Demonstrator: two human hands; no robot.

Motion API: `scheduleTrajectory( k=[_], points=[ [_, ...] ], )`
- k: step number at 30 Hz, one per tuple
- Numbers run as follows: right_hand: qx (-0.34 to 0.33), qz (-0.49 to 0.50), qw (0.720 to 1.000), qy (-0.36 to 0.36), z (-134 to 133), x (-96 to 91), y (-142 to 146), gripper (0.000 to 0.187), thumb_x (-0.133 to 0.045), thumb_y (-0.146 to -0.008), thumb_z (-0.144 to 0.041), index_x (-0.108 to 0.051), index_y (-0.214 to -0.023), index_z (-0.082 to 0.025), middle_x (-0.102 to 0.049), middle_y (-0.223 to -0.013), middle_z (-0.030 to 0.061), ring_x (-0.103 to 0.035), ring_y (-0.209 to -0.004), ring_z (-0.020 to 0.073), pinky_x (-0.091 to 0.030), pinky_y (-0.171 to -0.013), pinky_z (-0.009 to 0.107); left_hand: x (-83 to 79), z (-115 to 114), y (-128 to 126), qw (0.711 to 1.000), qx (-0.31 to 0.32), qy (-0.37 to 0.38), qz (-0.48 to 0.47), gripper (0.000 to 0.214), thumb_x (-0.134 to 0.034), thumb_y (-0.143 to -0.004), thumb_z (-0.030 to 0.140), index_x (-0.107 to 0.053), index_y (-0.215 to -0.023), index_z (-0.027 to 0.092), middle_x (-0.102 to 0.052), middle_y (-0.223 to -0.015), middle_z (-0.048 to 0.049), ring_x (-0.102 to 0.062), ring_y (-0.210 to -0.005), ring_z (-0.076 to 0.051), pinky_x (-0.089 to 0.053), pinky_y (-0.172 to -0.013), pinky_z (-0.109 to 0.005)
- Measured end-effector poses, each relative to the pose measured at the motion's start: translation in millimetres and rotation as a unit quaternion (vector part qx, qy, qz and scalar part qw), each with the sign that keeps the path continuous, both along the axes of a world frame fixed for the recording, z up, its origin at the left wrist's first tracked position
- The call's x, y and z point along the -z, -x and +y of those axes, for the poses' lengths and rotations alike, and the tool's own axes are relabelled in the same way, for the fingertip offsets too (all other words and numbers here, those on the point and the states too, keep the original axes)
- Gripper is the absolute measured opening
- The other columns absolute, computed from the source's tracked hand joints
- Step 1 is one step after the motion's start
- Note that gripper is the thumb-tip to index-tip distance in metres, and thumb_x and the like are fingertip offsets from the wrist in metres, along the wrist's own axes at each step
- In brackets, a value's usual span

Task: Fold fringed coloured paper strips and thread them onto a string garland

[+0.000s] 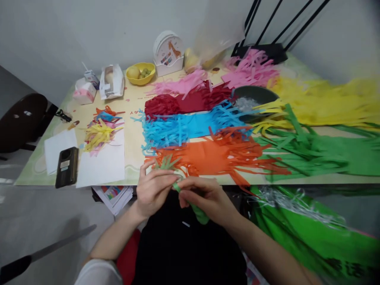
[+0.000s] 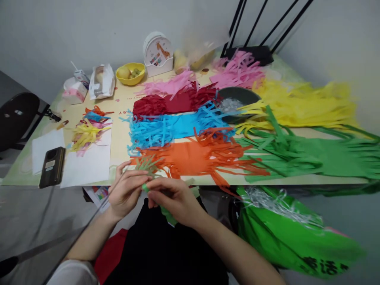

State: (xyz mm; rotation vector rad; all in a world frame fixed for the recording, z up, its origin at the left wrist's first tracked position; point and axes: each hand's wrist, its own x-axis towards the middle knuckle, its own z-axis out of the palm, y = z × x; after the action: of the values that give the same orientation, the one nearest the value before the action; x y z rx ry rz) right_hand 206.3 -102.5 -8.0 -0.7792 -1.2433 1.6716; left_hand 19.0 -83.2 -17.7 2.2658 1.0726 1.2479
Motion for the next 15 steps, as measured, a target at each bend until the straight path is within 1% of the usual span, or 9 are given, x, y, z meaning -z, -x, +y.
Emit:
scheduleTrajectory(
  k=[2, 5, 7, 9, 11, 12, 14, 15],
  points=[
    [0.017, 0.007, 0.998, -0.061, 4, -6.8, 4, 0.012, -0.064, -0.088, -0.031, -0.07, -0.092, -0.021, -0.067, -0.066, -0.0006, -0.061, -0.058, 0.0107, -0.049, -0.057, 0.023, -7.0, -5, -7, 0.997, -0.012, 0.039, -0.068, 0.018, -0.06, -0.088, 0.017, -0.072, -0.097, 0.027, -0.078, -0.091, -0.0011, -0.072, -0.092, -0.02, -0.035, -0.11, -0.051],
    [0.047, -0.016, 0.988, -0.145, 15, -14.3, 7, 0.011, -0.06, -0.091, -0.028, -0.067, -0.093, -0.022, -0.069, -0.071, -0.0002, -0.064, -0.066, 0.0117, -0.052, -0.066, 0.026, -17.9, -10, -13, 0.984, -0.019, 0.115, -0.137, 0.025, -0.056, -0.09, 0.015, -0.072, -0.105, 0.028, -0.075, -0.108, -0.003, -0.068, -0.106, -0.021, -0.04, -0.108, -0.048],
    [0.078, -0.054, 0.981, -0.171, 22, -16.8, 8, 0.009, -0.059, -0.091, -0.027, -0.064, -0.097, -0.022, -0.069, -0.076, -0.0002, -0.065, -0.069, 0.0119, -0.052, -0.069, 0.026, -19.7, -10, -16, 0.975, -0.027, 0.149, -0.165, 0.027, -0.057, -0.09, 0.015, -0.072, -0.108, 0.028, -0.071, -0.119, -0.004, -0.064, -0.115, -0.022, -0.039, -0.11, -0.048],
    [0.114, -0.104, 0.966, -0.209, 25, -18.7, 10, 0.006, -0.06, -0.09, -0.025, -0.061, -0.096, -0.022, -0.069, -0.082, 0.0008, -0.066, -0.073, 0.0127, -0.052, -0.072, 0.026, -16.7, -7, -21, 0.968, -0.038, 0.16, -0.191, 0.025, -0.06, -0.089, 0.017, -0.073, -0.107, 0.027, -0.07, -0.122, -0.0042, -0.062, -0.119, -0.023, -0.039, -0.111, -0.049],
    [0.134, -0.155, 0.941, -0.268, 26, -21.6, 13, 0.004, -0.057, -0.09, -0.02, -0.061, -0.092, -0.021, -0.07, -0.086, 0.0025, -0.066, -0.081, 0.0141, -0.051, -0.076, 0.027, -12.8, -2, -27, 0.962, -0.052, 0.158, -0.217, 0.02, -0.062, -0.088, 0.018, -0.074, -0.101, 0.026, -0.072, -0.117, -0.004, -0.063, -0.115, -0.024, -0.041, -0.109, -0.049],
    [0.126, -0.179, 0.929, -0.299, 27, -23.6, 13, 0.006, -0.056, -0.091, -0.019, -0.062, -0.091, -0.021, -0.071, -0.088, 0.0036, -0.066, -0.084, 0.015, -0.051, -0.078, 0.027, -12.0, 0, -28, 0.959, -0.062, 0.154, -0.229, 0.017, -0.062, -0.088, 0.019, -0.074, -0.097, 0.026, -0.074, -0.111, -0.0035, -0.065, -0.112, -0.023, -0.042, -0.108, -0.049],
    [0.076, -0.224, 0.902, -0.363, 35, -28.4, 5, 0.011, -0.055, -0.092, -0.02, -0.065, -0.097, -0.02, -0.073, -0.093, 0.0047, -0.066, -0.089, 0.016, -0.05, -0.082, 0.028, -14.4, 2, -22, 0.952, -0.1, 0.133, -0.258, 0.014, -0.06, -0.089, 0.022, -0.073, -0.091, 0.025, -0.076, -0.096, -0.0013, -0.068, -0.103, -0.022, -0.043, -0.107, -0.049],
    [0.06, -0.25, 0.885, -0.388, 45, -30.6, -4, 0.014, -0.055, -0.093, -0.021, -0.066, -0.1, -0.02, -0.073, -0.096, 0.0046, -0.066, -0.092, 0.0162, -0.05, -0.085, 0.028, -17.5, 1, -14, 0.947, -0.12, 0.128, -0.269, 0.012, -0.059, -0.09, 0.025, -0.071, -0.09, 0.026, -0.076, -0.089, 0.0006, -0.068, -0.099, -0.02, -0.041, -0.108, -0.049]
  ],
)
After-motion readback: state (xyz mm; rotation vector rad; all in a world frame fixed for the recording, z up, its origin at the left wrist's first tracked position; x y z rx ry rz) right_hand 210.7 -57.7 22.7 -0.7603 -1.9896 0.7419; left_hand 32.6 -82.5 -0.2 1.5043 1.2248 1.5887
